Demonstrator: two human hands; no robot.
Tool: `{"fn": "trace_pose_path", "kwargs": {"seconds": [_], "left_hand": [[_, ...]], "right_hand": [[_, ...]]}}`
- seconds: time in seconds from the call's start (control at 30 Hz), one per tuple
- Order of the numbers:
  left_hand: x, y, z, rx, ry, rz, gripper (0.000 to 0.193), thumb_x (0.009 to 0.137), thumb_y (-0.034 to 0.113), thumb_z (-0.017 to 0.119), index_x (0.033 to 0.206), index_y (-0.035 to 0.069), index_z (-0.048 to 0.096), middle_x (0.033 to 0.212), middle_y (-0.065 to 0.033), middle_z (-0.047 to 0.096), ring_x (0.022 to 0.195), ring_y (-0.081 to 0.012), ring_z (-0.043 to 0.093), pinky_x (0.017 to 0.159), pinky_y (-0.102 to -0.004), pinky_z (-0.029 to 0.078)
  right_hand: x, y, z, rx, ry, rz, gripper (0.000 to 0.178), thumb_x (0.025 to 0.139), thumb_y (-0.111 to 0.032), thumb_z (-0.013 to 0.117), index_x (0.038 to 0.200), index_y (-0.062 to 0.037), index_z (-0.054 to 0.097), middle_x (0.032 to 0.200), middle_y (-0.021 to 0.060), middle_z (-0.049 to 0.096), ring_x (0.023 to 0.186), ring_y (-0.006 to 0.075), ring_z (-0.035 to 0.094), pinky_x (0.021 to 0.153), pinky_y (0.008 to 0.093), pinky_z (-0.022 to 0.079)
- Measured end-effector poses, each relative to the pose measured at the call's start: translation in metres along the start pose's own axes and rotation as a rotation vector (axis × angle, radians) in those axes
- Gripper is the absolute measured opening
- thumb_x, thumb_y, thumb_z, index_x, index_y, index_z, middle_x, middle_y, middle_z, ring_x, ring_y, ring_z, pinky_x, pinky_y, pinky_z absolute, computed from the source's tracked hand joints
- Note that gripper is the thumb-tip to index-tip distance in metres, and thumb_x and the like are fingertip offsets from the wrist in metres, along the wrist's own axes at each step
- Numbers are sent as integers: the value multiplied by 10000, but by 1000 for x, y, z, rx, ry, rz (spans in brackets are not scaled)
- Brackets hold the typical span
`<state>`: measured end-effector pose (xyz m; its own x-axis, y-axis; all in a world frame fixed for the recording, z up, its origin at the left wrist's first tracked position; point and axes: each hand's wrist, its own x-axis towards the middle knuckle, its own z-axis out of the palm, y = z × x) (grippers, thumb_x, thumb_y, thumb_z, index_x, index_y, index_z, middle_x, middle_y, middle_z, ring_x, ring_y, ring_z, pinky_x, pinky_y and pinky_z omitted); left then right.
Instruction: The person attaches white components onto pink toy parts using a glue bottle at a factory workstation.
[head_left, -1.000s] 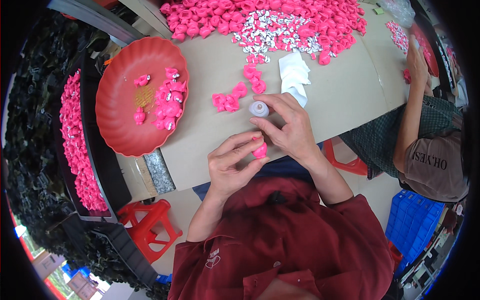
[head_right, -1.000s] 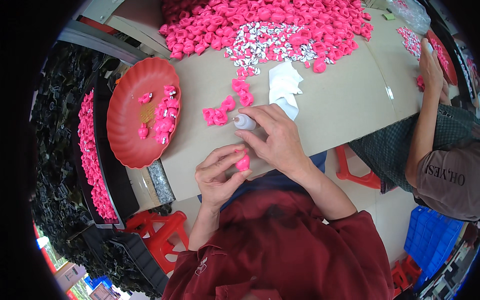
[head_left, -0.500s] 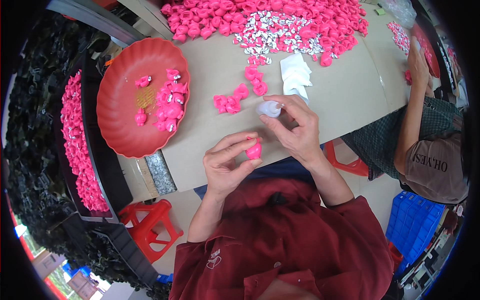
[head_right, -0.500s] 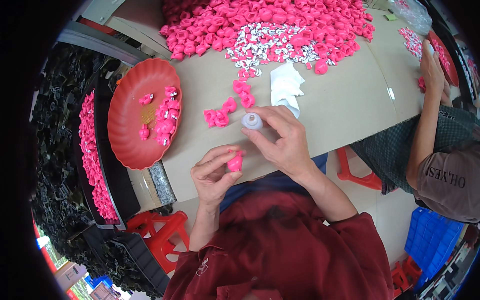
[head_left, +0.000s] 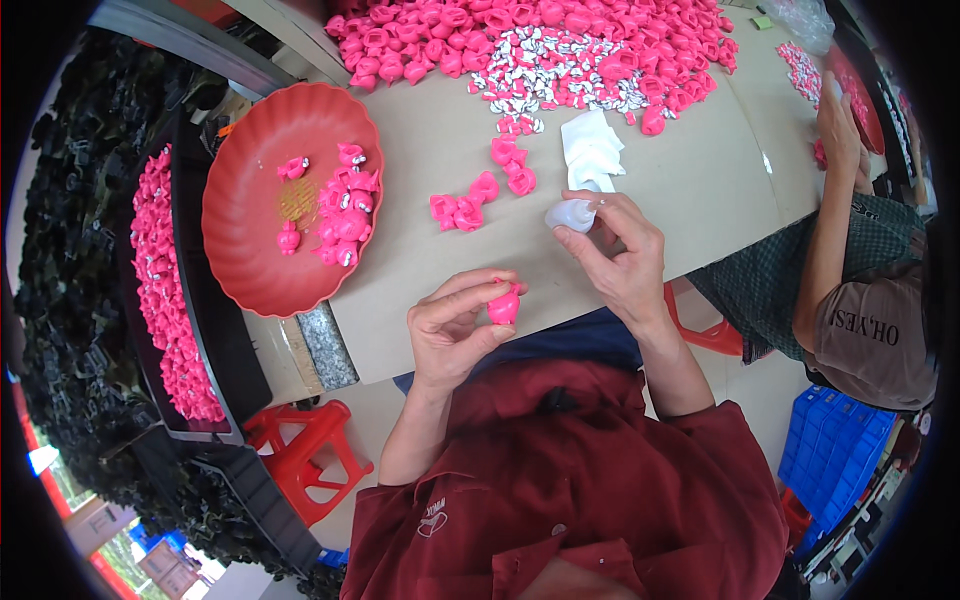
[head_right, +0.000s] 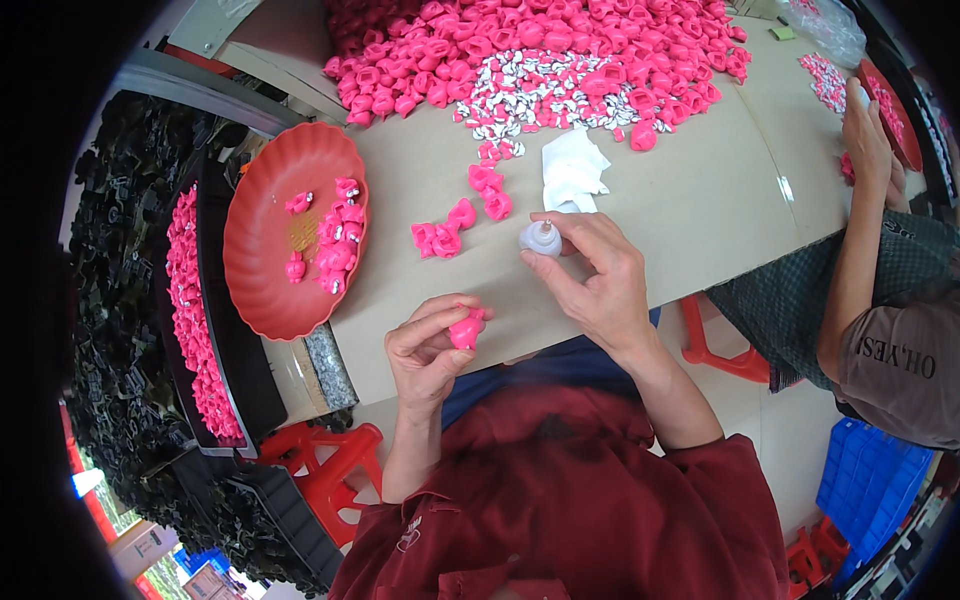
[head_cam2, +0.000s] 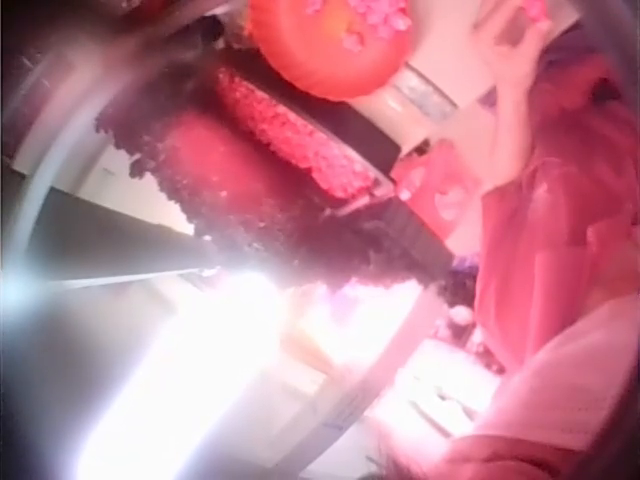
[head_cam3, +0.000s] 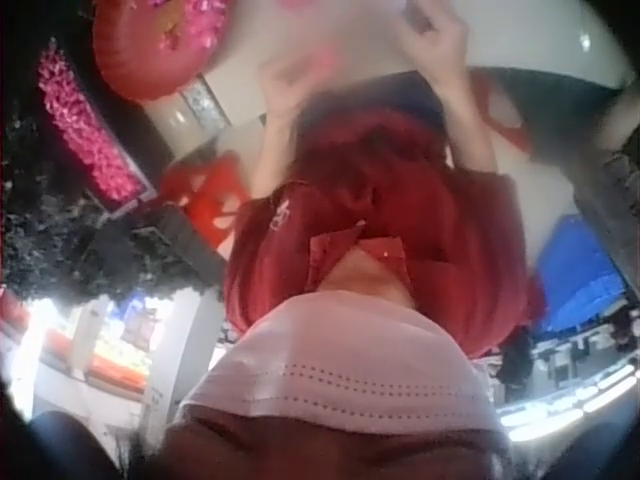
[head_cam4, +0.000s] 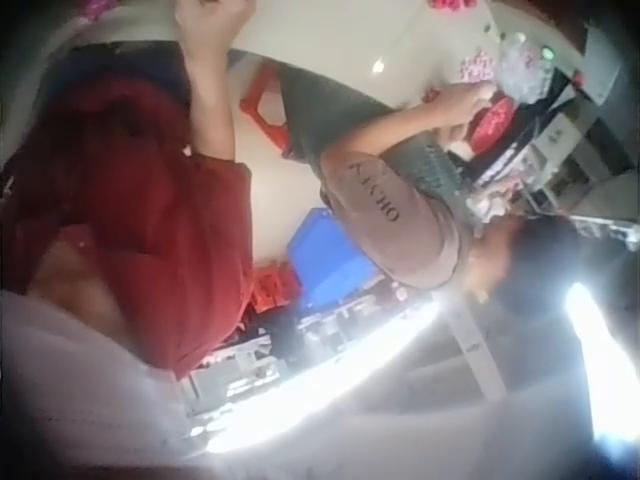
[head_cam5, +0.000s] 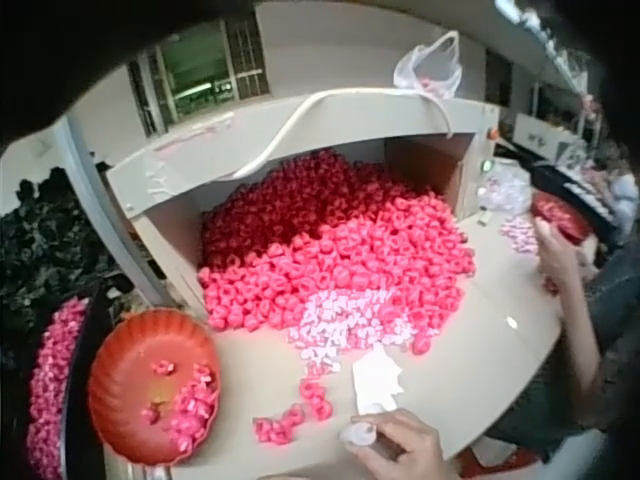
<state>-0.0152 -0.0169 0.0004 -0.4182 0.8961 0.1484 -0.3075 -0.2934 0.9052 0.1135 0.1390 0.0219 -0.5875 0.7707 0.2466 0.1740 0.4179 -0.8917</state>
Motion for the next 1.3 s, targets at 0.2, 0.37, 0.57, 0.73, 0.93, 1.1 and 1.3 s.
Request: {"fn": "trace_pose_path", "kwargs": {"seconds": [0.2, 0.37, 0.57, 0.73, 0.93, 1.1, 1.3], "left_hand": [[2, 1, 6, 65, 32, -37, 437, 769, 121, 685, 1147, -52, 546, 1164, -232, 528, 983, -333, 591, 811, -373, 508], [3, 0, 5, 105, 15, -48, 500, 822, 251, 644, 1194, -53, 508, 1185, -233, 519, 990, -316, 585, 782, -355, 507], [2, 3, 5, 20, 25, -105, 439, 827, 200, 624, 1198, -15, 528, 1190, -176, 539, 1007, -253, 585, 845, -326, 482], [7, 31, -2, 638, 150, 144, 403, 756, 34, 652, 1147, -21, 571, 1119, -170, 588, 1038, -252, 566, 901, -345, 429], [42, 70, -25, 1388, 542, 368, 382, 716, 27, 684, 1091, 17, 613, 1137, -149, 580, 1086, -310, 510, 937, -395, 377], [45, 59, -14, 1576, 328, 455, 356, 690, 73, 714, 1040, 74, 652, 1139, -93, 553, 1122, -297, 455, 910, -402, 377], [56, 29, -5, 1610, 79, 413, 273, 617, 30, 720, 880, 56, 655, 994, -54, 573, 982, -255, 501, 769, -362, 381]], "right_hand": [[-1, 4, 0, 13, -7, -17, 276, 723, -49, 696, 989, -9, 634, 847, 88, 612, 751, 166, 571, 630, 261, 470], [-1, 3, 0, 15, -13, -7, 279, 724, -47, 693, 994, -9, 635, 846, 89, 611, 751, 171, 574, 635, 260, 474], [0, 3, 0, 9, -20, -9, 281, 722, -46, 695, 993, -9, 635, 851, 93, 613, 756, 176, 577, 638, 262, 478], [-1, 6, 0, 17, -24, 1, 284, 717, -50, 701, 991, -9, 635, 851, 93, 617, 754, 175, 576, 640, 265, 477], [1, 4, -1, 7, -27, -12, 284, 714, -54, 706, 987, -11, 636, 843, 88, 619, 742, 173, 570, 636, 268, 470], [1, 4, 0, 3, -32, -10, 285, 714, -49, 704, 986, -5, 633, 844, 89, 620, 742, 174, 569, 637, 265, 469], [1, -2, -1, 14, -39, -2, 282, 711, -38, 705, 980, 3, 632, 855, 90, 620, 764, 179, 575, 651, 268, 473]]}}
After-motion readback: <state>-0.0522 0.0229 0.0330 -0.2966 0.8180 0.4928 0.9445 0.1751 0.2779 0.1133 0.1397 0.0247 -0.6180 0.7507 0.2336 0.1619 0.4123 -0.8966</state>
